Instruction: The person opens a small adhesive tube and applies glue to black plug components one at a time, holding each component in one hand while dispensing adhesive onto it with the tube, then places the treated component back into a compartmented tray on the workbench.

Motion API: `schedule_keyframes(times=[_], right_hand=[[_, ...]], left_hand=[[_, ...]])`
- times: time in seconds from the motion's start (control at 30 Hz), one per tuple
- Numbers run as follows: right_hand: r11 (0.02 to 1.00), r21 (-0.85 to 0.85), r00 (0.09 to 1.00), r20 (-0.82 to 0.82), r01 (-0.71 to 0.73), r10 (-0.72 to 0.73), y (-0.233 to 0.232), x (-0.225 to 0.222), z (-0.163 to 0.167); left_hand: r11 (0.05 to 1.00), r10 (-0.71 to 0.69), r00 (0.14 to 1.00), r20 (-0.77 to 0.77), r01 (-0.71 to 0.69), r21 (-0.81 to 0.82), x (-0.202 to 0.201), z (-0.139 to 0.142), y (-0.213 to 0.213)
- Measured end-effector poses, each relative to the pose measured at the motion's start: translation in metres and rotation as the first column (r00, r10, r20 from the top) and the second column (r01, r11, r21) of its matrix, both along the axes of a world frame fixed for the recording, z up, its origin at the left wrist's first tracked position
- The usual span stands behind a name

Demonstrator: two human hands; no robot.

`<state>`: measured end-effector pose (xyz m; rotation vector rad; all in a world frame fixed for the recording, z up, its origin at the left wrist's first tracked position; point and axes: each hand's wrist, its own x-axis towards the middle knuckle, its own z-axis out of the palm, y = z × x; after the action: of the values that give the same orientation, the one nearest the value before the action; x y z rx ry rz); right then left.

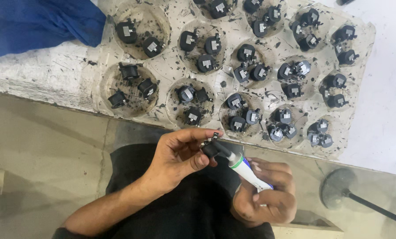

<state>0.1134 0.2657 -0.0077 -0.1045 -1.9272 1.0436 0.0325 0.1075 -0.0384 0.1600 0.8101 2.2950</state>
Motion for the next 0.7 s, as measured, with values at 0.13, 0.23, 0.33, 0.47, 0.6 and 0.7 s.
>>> schedule_keyframes(times=[0.13,0.23,0.33,0.47,0.6,0.7], right_hand=[[0.999,0.038,0.999,0.029,-0.018,0.016,0.005,0.002,-0.004],[0.999,0.047,1.0,0.016,-0.026,0.026,0.004,0.003,-0.006],[0.999,0.035,1.0,0.024,0.006,-0.007,0.003,0.004,-0.006],[1.0,0.004,0.999,0.04,-0.007,0.007,0.004,0.004,-0.007],[0.997,0.006,0.997,-0.017,-0.074,0.074,0.01,0.0,-0.011],[0.997,-0.016,0.997,-0.012,-0.071,0.07,0.011,0.0,-0.012]], left_hand=[[1.0,-0.01,1.0,-0.003,0.01,0.015,0.002,0.0,-0.003],[1.0,-0.023,1.0,0.018,0.022,0.017,0.001,-0.001,-0.004],[0.999,-0.023,0.999,0.03,0.023,0.029,0.001,-0.003,-0.003],[0.999,-0.02,0.999,0.041,0.018,0.045,0.002,-0.008,-0.002],[0.998,-0.013,0.999,0.042,0.011,0.057,0.003,-0.013,-0.001],[0.997,-0.022,0.998,0.052,0.018,0.07,0.004,-0.016,-0.002]])
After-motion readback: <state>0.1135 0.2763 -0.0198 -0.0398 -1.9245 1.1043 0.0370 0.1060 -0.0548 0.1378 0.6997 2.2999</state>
